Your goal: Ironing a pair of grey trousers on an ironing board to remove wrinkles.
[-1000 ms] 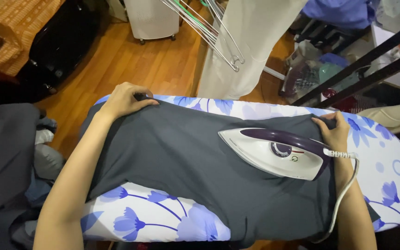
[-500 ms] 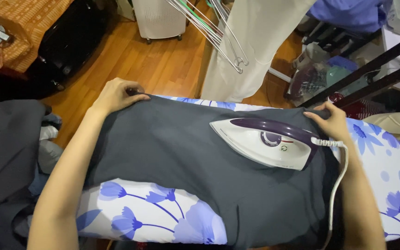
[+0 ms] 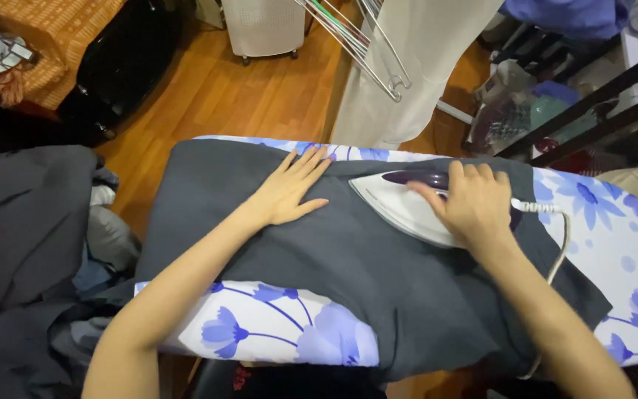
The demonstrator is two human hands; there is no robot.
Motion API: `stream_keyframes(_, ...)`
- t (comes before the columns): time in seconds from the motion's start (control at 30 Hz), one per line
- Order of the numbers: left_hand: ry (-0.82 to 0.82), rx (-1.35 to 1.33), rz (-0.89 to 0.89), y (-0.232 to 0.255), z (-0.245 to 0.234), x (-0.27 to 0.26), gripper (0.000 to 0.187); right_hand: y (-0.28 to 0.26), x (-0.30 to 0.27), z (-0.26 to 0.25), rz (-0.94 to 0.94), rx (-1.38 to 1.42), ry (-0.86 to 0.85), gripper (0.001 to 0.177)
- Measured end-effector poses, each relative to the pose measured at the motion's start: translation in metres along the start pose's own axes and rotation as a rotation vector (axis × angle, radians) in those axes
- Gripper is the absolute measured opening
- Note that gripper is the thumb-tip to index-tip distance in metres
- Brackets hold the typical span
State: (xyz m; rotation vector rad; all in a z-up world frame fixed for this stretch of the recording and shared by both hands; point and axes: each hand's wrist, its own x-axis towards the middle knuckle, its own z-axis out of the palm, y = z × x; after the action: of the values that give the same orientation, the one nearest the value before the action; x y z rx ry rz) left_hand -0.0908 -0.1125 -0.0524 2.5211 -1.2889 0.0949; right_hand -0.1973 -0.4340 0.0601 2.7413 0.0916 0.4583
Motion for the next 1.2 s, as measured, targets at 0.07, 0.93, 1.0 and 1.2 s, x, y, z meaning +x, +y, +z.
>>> stream_keyframes(0.07, 0.016, -0.032, -0.008, 0.002, -0.014, -0.005, 0.088, 0.017, 0.008, 0.026, 0.041, 0.074, -0.035, 0.074)
stream_keyframes(0.93, 0.055, 0.192, -0.342, -0.056, -0.002, -0.024, 0.086, 0.001, 0.017, 0.035, 0.213, 0.148, 0.515, 0.046)
stream_keyframes(1.0, -0.003, 0.213, -0.462, -0.059, -0.013, -0.027, 0.085, 0.008, 0.006, 0.025, 0.261, -0.018, 0.499, 0.056)
stream_keyframes(1.2, 0.023, 0.199, -0.533, -0.087, 0.006, -0.028, 0.087, 0.05, -0.006, 0.041, -0.147, 0.325, 0.181, 0.054)
